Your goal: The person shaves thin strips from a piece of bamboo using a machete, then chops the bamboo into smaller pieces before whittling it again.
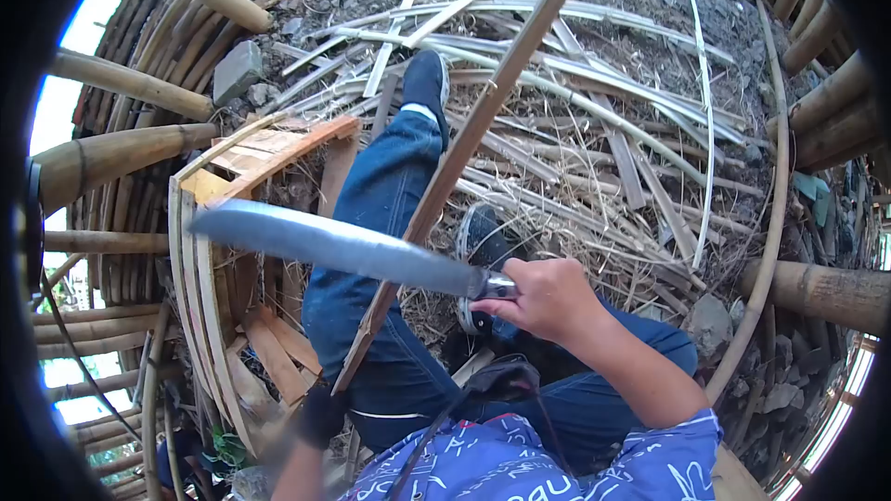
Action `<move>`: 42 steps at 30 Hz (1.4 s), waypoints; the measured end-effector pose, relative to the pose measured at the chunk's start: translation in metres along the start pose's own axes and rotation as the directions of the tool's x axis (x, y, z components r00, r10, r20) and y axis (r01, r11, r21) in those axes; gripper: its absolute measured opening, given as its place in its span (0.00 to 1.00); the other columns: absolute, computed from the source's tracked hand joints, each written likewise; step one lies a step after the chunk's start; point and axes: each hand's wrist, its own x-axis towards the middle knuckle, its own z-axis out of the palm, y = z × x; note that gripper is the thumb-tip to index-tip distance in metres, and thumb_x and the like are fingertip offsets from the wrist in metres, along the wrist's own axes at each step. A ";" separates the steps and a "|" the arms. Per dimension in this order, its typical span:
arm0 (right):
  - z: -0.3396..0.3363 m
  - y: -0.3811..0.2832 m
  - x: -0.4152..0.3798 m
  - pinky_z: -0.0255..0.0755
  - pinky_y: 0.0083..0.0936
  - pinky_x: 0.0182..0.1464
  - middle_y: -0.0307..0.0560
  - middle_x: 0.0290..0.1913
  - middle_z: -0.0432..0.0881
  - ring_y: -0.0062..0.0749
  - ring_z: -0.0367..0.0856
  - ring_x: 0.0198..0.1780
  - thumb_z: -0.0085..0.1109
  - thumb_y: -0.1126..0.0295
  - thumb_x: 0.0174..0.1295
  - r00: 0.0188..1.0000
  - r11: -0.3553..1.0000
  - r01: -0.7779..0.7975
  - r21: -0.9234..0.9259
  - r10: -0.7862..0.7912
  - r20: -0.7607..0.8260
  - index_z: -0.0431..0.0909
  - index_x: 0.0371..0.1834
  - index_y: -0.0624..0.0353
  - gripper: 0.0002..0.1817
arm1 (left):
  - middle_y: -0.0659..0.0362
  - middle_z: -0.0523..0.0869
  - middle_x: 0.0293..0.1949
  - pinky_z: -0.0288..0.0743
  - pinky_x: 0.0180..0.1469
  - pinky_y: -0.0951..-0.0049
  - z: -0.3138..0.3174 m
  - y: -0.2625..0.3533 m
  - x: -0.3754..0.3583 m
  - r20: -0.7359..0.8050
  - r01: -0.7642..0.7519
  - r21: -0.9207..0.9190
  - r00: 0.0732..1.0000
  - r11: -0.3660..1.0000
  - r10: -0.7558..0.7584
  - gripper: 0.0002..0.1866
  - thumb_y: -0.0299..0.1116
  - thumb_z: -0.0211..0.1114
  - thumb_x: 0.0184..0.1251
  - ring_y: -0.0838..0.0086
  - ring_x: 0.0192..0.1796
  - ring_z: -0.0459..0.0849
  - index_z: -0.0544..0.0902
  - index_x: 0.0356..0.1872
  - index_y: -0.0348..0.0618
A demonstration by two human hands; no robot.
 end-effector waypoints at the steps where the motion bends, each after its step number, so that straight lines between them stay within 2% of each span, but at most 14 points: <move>1: 0.005 0.006 0.001 0.71 0.36 0.23 0.48 0.15 0.76 0.45 0.79 0.19 0.63 0.37 0.49 0.999 0.992 0.035 -0.118 -0.032 0.020 0.73 0.16 0.57 0.30 | 0.40 0.81 0.26 0.74 0.31 0.51 0.000 -0.004 -0.002 0.019 0.002 0.008 1.000 1.000 -0.002 0.16 0.41 0.55 0.64 0.43 0.31 0.81 0.82 0.31 0.38; 3: -0.001 0.019 0.009 0.73 0.35 0.25 0.47 0.15 0.77 0.44 0.80 0.21 0.64 0.38 0.48 0.998 0.950 0.014 -0.312 0.005 0.059 0.75 0.17 0.55 0.29 | 0.44 0.81 0.22 0.74 0.29 0.52 0.002 -0.010 -0.005 -0.030 -0.199 0.166 0.978 0.966 0.207 0.13 0.38 0.55 0.63 0.48 0.28 0.82 0.83 0.29 0.40; 7: -0.031 0.073 0.030 0.63 0.34 0.21 0.48 0.13 0.73 0.37 0.73 0.16 0.58 0.42 0.58 0.915 0.928 -0.372 -0.021 0.363 -0.176 0.79 0.23 0.62 0.29 | 0.48 0.79 0.19 0.73 0.27 0.55 0.007 -0.011 -0.008 0.013 -0.302 0.327 0.949 0.895 0.315 0.10 0.36 0.57 0.60 0.53 0.24 0.82 0.83 0.27 0.44; 10: -0.036 0.039 0.019 0.61 0.32 0.19 0.47 0.11 0.71 0.35 0.71 0.14 0.58 0.41 0.58 0.939 0.950 -0.294 0.108 0.308 -0.153 0.77 0.21 0.63 0.30 | 0.51 0.79 0.18 0.73 0.25 0.57 -0.001 0.008 -0.009 -0.027 -0.242 0.264 0.966 0.934 0.258 0.08 0.35 0.57 0.59 0.57 0.22 0.81 0.84 0.26 0.47; 12: -0.022 0.009 0.004 0.65 0.34 0.20 0.49 0.12 0.73 0.40 0.74 0.15 0.60 0.41 0.56 0.978 0.983 -0.171 0.070 0.179 -0.110 0.75 0.19 0.61 0.30 | 0.40 0.82 0.29 0.73 0.37 0.51 -0.001 0.012 -0.007 0.111 -0.005 0.144 0.994 0.990 -0.011 0.16 0.41 0.54 0.66 0.45 0.36 0.82 0.82 0.36 0.37; 13: -0.014 0.001 -0.004 0.67 0.35 0.21 0.50 0.13 0.74 0.44 0.76 0.16 0.61 0.41 0.55 0.993 0.998 -0.064 -0.010 0.063 -0.095 0.74 0.17 0.60 0.30 | 0.40 0.82 0.29 0.73 0.37 0.51 0.003 0.011 -0.006 0.127 -0.020 0.145 0.992 0.989 0.001 0.16 0.41 0.54 0.66 0.45 0.36 0.82 0.82 0.36 0.37; 15: -0.006 -0.015 -0.012 0.71 0.39 0.23 0.52 0.14 0.75 0.50 0.78 0.19 0.62 0.41 0.53 0.995 0.992 -0.026 -0.122 0.038 0.097 0.73 0.17 0.59 0.29 | 0.49 0.79 0.18 0.72 0.25 0.57 0.012 0.006 -0.007 -0.139 -0.172 0.146 0.971 0.974 0.193 0.08 0.34 0.58 0.58 0.54 0.22 0.81 0.83 0.25 0.44; 25: -0.006 0.025 0.004 0.72 0.37 0.23 0.49 0.13 0.74 0.47 0.78 0.19 0.59 0.32 0.47 0.998 0.930 0.037 -0.367 -0.018 0.055 0.72 0.16 0.58 0.34 | 0.49 0.78 0.18 0.70 0.25 0.55 0.014 0.005 -0.013 -0.153 -0.117 0.209 0.977 0.971 0.150 0.11 0.35 0.60 0.58 0.53 0.22 0.79 0.78 0.20 0.42; 27: -0.008 0.034 0.007 0.71 0.37 0.23 0.49 0.14 0.75 0.47 0.78 0.20 0.59 0.32 0.46 1.000 0.926 -0.006 -0.378 0.012 0.012 0.72 0.16 0.58 0.35 | 0.52 0.76 0.16 0.67 0.24 0.55 0.018 -0.003 -0.013 -0.116 -0.360 0.429 0.887 0.828 0.446 0.11 0.35 0.60 0.58 0.55 0.20 0.77 0.78 0.19 0.45; 30: -0.012 0.038 0.007 0.73 0.40 0.27 0.51 0.17 0.77 0.48 0.79 0.22 0.59 0.32 0.46 1.000 0.900 0.007 -0.436 -0.003 0.010 0.72 0.18 0.58 0.35 | 0.54 0.74 0.15 0.65 0.22 0.56 0.021 -0.009 -0.011 -0.158 -0.332 0.277 0.910 0.902 0.384 0.10 0.35 0.60 0.58 0.56 0.18 0.75 0.78 0.19 0.47; 34: -0.005 0.014 0.005 0.72 0.38 0.25 0.51 0.17 0.77 0.49 0.79 0.21 0.60 0.32 0.47 1.000 0.906 -0.005 -0.422 0.013 0.017 0.72 0.18 0.58 0.34 | 0.51 0.75 0.16 0.67 0.23 0.55 0.024 -0.004 -0.012 -0.136 -0.329 0.321 0.912 0.888 0.386 0.10 0.35 0.60 0.59 0.54 0.20 0.77 0.79 0.19 0.46; 36: 0.011 -0.008 -0.002 0.72 0.36 0.23 0.50 0.16 0.76 0.48 0.79 0.19 0.61 0.33 0.47 0.999 0.981 -0.046 -0.190 0.050 0.015 0.72 0.17 0.58 0.34 | 0.48 0.77 0.17 0.68 0.25 0.55 0.019 0.006 -0.010 -0.155 -0.204 0.139 0.962 0.969 0.225 0.10 0.35 0.59 0.59 0.52 0.22 0.78 0.78 0.20 0.44; 39: 0.002 -0.012 0.001 0.72 0.35 0.22 0.49 0.14 0.76 0.44 0.80 0.18 0.61 0.33 0.46 0.991 0.936 0.107 -0.336 -0.074 0.107 0.72 0.16 0.59 0.34 | 0.45 0.77 0.18 0.69 0.25 0.54 0.016 0.011 -0.011 -0.172 -0.148 0.128 0.970 0.981 0.169 0.12 0.36 0.60 0.59 0.50 0.23 0.79 0.77 0.18 0.42; 42: -0.010 0.031 0.011 0.72 0.36 0.22 0.51 0.15 0.77 0.44 0.79 0.18 0.61 0.33 0.46 0.993 0.881 -0.085 -0.465 0.036 -0.114 0.73 0.17 0.59 0.34 | 0.46 0.77 0.17 0.68 0.23 0.54 0.015 0.012 -0.009 -0.160 -0.282 0.173 0.937 0.944 0.309 0.14 0.35 0.60 0.59 0.50 0.22 0.78 0.76 0.16 0.42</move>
